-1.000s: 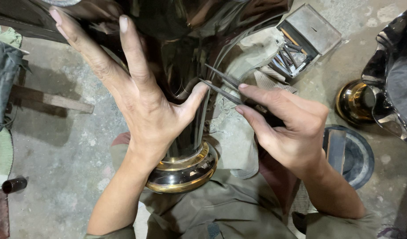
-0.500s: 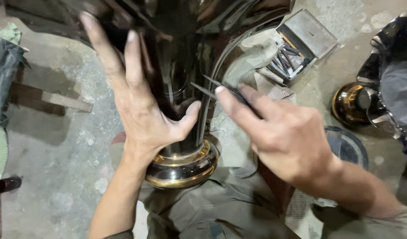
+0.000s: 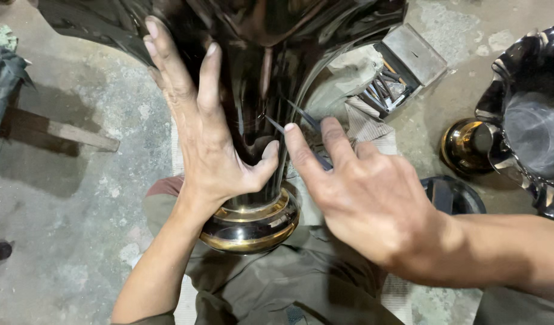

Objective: The person sits on the floor with a large black lacquered decorative vase on their lap and scrapes the seam around its gold base band using a small hand file, repositioning the vase to reach different spots, then ties a rope around the base near the end.

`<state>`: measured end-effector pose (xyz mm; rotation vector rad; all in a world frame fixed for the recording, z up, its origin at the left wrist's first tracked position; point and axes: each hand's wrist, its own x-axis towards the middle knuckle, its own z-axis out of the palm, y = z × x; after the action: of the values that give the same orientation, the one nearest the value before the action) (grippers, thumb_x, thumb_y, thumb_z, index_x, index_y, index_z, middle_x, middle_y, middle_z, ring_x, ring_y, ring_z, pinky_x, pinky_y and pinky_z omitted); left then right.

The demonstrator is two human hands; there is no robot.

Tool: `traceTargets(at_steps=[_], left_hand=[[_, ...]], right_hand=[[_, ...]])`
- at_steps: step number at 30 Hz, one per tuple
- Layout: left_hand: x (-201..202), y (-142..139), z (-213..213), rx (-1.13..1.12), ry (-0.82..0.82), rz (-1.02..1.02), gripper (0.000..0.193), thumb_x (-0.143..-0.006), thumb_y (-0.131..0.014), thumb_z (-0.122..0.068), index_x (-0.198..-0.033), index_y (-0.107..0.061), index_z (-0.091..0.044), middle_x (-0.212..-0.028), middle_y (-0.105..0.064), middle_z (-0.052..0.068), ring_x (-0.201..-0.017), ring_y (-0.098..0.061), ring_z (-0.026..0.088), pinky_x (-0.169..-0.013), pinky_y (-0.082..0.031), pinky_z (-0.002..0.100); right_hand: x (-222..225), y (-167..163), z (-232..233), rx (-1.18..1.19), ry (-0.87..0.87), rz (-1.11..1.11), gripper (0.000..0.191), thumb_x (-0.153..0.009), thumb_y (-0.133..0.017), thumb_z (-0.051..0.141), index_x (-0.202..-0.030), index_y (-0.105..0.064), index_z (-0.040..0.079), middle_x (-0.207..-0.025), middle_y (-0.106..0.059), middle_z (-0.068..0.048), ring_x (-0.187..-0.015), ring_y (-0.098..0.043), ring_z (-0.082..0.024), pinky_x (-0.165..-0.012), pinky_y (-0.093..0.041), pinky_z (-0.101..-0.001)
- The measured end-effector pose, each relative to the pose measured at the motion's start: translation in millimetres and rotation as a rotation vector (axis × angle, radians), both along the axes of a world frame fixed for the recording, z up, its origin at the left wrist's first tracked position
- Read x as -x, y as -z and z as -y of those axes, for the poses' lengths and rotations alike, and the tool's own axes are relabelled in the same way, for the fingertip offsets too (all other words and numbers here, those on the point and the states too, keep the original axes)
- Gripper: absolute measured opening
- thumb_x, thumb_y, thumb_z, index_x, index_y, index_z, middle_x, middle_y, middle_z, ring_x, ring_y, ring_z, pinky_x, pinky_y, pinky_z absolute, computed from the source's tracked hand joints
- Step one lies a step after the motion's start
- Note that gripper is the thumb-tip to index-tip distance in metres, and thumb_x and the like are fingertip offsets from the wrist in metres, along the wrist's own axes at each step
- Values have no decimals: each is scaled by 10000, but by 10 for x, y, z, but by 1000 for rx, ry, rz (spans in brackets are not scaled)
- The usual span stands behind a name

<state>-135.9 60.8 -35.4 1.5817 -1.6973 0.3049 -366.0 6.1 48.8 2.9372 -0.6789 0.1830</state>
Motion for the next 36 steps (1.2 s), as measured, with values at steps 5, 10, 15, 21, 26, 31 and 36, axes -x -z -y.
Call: traceTargets(at_steps=[5,10,15,21,26,31,36], left_hand=[[-45,18,32,-26,-16,5,1127,-819,-781,-528,-1686,-121,-240,-1686,94,186,-1581,77,397,-1321,-27,594],[-30,29,79,-13,-29,10,1108,-851,-791,-604,-1675,-151,-231,-1705,87,214,-1572,64,413,-1308,-34,607],[14,3,96,-11,-39,40,1110,-882,-772,-675,-1692,-138,-259,-1682,91,181,-1577,75,397,-1317,-47,608],[14,47,88,-40,-64,63,1093,-846,-715,-694,-1659,-112,-284,-1681,135,164,-1575,99,402,-1312,-43,623],[-26,130,137,-32,-53,58,1107,-815,-718,-692,-1670,-109,-341,-1690,172,105,-1579,134,364,-1329,-25,600],[-33,151,138,-45,-56,28,1103,-778,-697,-601,-1680,-100,-388,-1691,208,66,-1583,172,320,-1348,-10,574],[-36,150,134,-30,-35,-10,1130,-773,-756,-647,-1673,-121,-391,-1716,197,79,-1574,163,330,-1350,-26,575]], right_hand=[[40,83,52,97,-93,83,582,-810,-647,78,-1385,-593,5,-1161,-636,-401,-558,-686,-273,-306,-482,-289],[225,176,389,485,-346,290,410,-984,-668,61,-1386,-620,-3,-1298,-622,-285,-677,-610,-197,-394,-411,-245],[281,252,464,364,-254,156,388,-952,-635,187,-1322,-685,85,-1198,-706,-268,-528,-580,-160,-289,-361,-222],[214,268,419,152,-122,286,386,-1009,-660,264,-1249,-733,-29,-1122,-752,-247,-447,-605,-164,-304,-408,-268],[248,326,592,72,-168,318,310,-974,-660,161,-1240,-723,15,-1135,-758,-223,-425,-582,-124,-262,-361,-249],[325,300,845,74,-238,223,484,-858,-604,79,-1329,-717,80,-1237,-746,-143,-412,-520,-80,-298,-363,-232],[319,232,950,114,-317,256,412,-864,-606,86,-1256,-732,69,-1151,-745,-61,-467,-549,-87,-353,-402,-244]])
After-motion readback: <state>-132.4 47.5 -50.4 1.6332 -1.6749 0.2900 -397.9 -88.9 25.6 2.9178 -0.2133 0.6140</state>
